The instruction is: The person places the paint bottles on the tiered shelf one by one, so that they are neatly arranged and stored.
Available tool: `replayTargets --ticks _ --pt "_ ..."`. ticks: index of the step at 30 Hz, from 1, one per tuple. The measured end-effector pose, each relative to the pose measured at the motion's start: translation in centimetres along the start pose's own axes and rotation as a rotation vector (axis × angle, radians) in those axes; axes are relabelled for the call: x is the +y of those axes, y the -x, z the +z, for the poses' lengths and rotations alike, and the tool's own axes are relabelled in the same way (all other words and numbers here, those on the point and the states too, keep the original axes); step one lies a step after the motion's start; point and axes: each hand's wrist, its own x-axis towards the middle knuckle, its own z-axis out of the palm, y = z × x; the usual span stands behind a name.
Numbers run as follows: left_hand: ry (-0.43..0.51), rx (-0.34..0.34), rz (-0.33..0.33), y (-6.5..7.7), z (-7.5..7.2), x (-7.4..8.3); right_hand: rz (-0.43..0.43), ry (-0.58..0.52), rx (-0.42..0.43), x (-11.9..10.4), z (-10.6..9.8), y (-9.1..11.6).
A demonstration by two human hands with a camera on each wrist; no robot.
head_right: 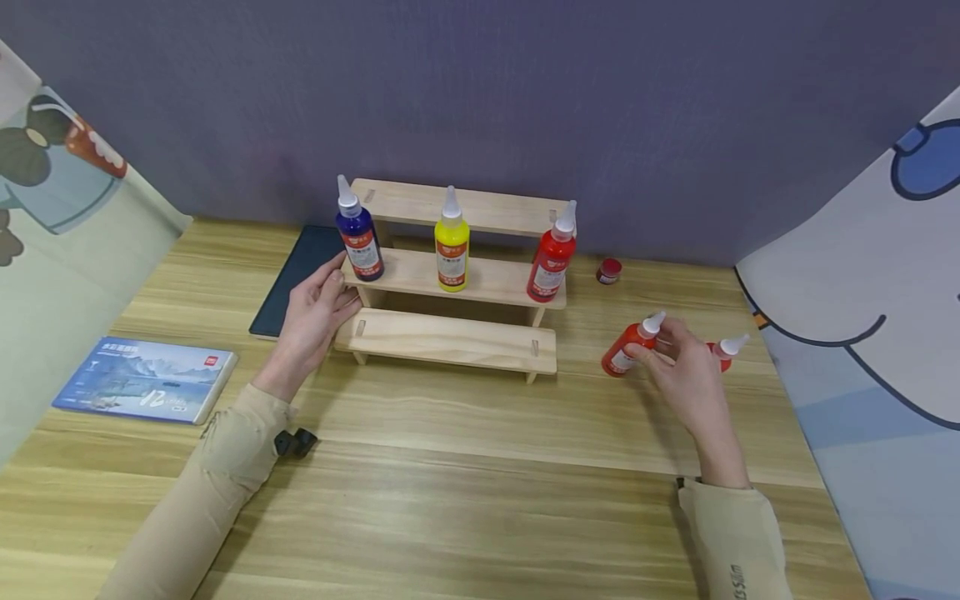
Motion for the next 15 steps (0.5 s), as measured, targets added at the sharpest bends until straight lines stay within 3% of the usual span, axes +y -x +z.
replayTargets --ticks 15 --pt "0.000 0.007 -0.008 -0.13 -0.03 -0.05 0.018 0.016 0.017 0.03 0.22 0.03"
